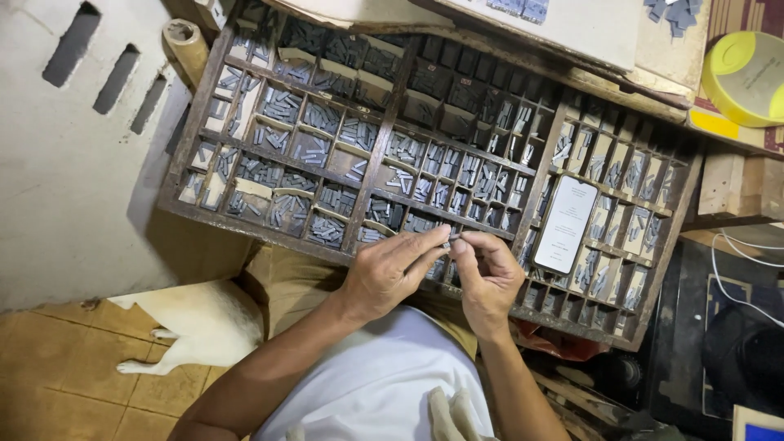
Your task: Sorting and organizing individual metal letterpress type characters within a wooden printer's type case.
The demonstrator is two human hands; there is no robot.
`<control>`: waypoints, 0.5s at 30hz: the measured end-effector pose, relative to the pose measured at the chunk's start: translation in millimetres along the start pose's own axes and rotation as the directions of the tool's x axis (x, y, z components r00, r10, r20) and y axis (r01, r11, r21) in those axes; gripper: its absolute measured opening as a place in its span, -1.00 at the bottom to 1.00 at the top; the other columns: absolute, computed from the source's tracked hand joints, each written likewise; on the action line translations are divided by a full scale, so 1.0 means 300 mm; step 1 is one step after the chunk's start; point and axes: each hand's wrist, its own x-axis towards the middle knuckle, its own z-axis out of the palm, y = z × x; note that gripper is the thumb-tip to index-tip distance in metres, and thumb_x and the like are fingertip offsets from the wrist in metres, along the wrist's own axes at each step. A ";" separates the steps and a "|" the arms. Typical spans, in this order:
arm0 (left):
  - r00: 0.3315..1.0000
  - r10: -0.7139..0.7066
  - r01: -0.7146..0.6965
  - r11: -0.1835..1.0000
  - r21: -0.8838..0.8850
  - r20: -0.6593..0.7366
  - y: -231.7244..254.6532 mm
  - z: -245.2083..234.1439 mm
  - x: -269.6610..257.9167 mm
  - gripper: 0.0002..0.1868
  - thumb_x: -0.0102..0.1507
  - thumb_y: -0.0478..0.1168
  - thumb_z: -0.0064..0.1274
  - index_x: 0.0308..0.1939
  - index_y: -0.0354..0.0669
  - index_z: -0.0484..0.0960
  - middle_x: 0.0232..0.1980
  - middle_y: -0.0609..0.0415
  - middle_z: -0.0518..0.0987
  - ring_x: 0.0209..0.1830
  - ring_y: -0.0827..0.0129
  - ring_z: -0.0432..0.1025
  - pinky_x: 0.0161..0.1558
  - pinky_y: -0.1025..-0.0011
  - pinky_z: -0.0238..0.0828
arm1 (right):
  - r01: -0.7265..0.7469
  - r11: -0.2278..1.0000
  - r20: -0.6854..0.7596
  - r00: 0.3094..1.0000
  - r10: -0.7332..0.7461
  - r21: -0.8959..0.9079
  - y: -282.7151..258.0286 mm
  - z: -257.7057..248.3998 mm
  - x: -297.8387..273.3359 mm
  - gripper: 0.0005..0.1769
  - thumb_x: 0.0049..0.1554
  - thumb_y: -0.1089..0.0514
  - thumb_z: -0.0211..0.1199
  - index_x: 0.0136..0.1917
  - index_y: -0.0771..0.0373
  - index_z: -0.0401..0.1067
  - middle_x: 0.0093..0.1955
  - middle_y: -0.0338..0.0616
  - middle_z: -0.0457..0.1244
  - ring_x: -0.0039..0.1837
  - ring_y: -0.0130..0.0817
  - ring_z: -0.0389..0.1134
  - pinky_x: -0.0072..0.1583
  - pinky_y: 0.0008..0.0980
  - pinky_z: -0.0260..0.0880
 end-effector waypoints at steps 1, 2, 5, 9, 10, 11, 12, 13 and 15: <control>1.000 0.018 -0.018 1.000 0.011 -0.004 0.002 0.000 0.003 -0.67 0.24 -0.39 0.24 0.08 -0.13 0.73 -0.16 0.01 0.75 -0.22 0.23 0.67 -0.24 0.37 0.66 | 0.011 1.000 -0.001 1.000 -0.011 -0.008 -0.005 0.003 -0.001 -0.87 0.18 0.41 0.31 0.02 0.49 0.49 -0.16 0.10 0.42 -0.18 -0.42 0.40 -0.11 -0.37 0.47; 1.000 0.018 -0.018 1.000 0.010 -0.005 -0.003 -0.001 0.000 -0.67 0.24 -0.39 0.24 0.08 -0.13 0.73 -0.16 0.01 0.75 -0.22 0.23 0.67 -0.24 0.37 0.66 | 0.011 1.000 -0.001 1.000 -0.011 -0.010 -0.011 0.003 -0.003 -0.87 0.18 0.41 0.31 0.02 0.49 0.49 -0.16 0.10 0.42 -0.18 -0.42 0.40 -0.11 -0.37 0.47; 0.999 0.041 -0.041 0.999 0.030 0.001 -0.015 -0.007 -0.009 -0.65 0.26 -0.41 0.20 0.13 -0.12 0.72 -0.13 0.00 0.75 -0.23 0.22 0.67 -0.29 0.37 0.66 | 0.024 0.999 0.042 0.999 -0.023 -0.030 -0.033 0.006 -0.002 -0.86 0.15 0.46 0.30 0.01 0.50 0.53 -0.14 0.12 0.41 -0.13 -0.39 0.41 -0.08 -0.32 0.46; 0.998 0.054 -0.055 0.997 0.048 0.026 -0.031 -0.012 -0.016 -0.66 0.27 -0.42 0.18 0.12 -0.14 0.71 -0.13 -0.03 0.75 -0.23 0.20 0.67 -0.30 0.36 0.65 | 0.090 0.991 0.106 0.991 -0.079 -0.103 -0.060 0.019 0.014 -0.85 0.18 0.44 0.26 0.04 0.49 0.55 -0.11 0.12 0.41 -0.09 -0.28 0.44 -0.05 -0.29 0.45; 0.998 0.051 -0.052 0.998 0.041 0.027 -0.036 -0.011 -0.020 -0.67 0.28 -0.42 0.17 0.12 -0.14 0.72 -0.12 -0.03 0.75 -0.23 0.19 0.67 -0.31 0.36 0.65 | 0.124 0.982 0.135 0.985 -0.104 -0.145 -0.063 0.021 0.016 -0.84 0.19 0.43 0.24 0.04 0.47 0.56 -0.10 0.12 0.40 -0.09 -0.22 0.45 -0.04 -0.27 0.45; 0.998 0.051 -0.052 0.998 0.041 0.026 -0.042 -0.008 -0.023 -0.67 0.28 -0.42 0.17 0.12 -0.14 0.72 -0.12 -0.03 0.75 -0.23 0.19 0.67 -0.31 0.36 0.65 | 0.124 0.982 0.136 0.985 -0.104 -0.145 -0.069 0.022 0.015 -0.84 0.19 0.43 0.24 0.04 0.47 0.56 -0.10 0.12 0.40 -0.09 -0.22 0.45 -0.04 -0.27 0.45; 1.000 0.025 -0.025 1.000 0.015 0.013 -0.048 -0.004 -0.027 -0.68 0.27 -0.40 0.19 0.11 -0.14 0.72 -0.13 -0.03 0.75 -0.22 0.20 0.67 -0.31 0.37 0.65 | 0.140 0.979 0.151 0.982 -0.117 -0.150 -0.075 0.024 0.015 -0.82 0.20 0.44 0.21 0.07 0.48 0.56 -0.11 0.12 0.40 -0.11 -0.23 0.43 -0.04 -0.27 0.45; 1.000 0.000 0.000 1.000 -0.013 0.002 -0.054 -0.001 -0.030 -0.69 0.26 -0.39 0.21 0.09 -0.13 0.73 -0.13 -0.02 0.76 -0.21 0.21 0.67 -0.31 0.38 0.65 | 0.157 0.975 0.165 0.978 -0.131 -0.155 -0.081 0.026 0.015 -0.80 0.22 0.44 0.19 0.10 0.49 0.55 -0.12 0.11 0.39 -0.12 -0.25 0.40 -0.04 -0.28 0.46; 0.999 -0.050 0.051 0.996 -0.078 0.007 -0.052 -0.006 -0.027 -0.66 0.24 -0.40 0.23 0.10 -0.13 0.73 -0.13 -0.04 0.75 -0.19 0.19 0.67 -0.28 0.35 0.66 | 0.134 0.980 0.166 0.980 -0.109 -0.145 -0.109 0.028 0.017 -0.77 0.24 0.44 0.16 0.14 0.50 0.52 -0.10 0.13 0.39 -0.09 -0.25 0.42 -0.03 -0.27 0.46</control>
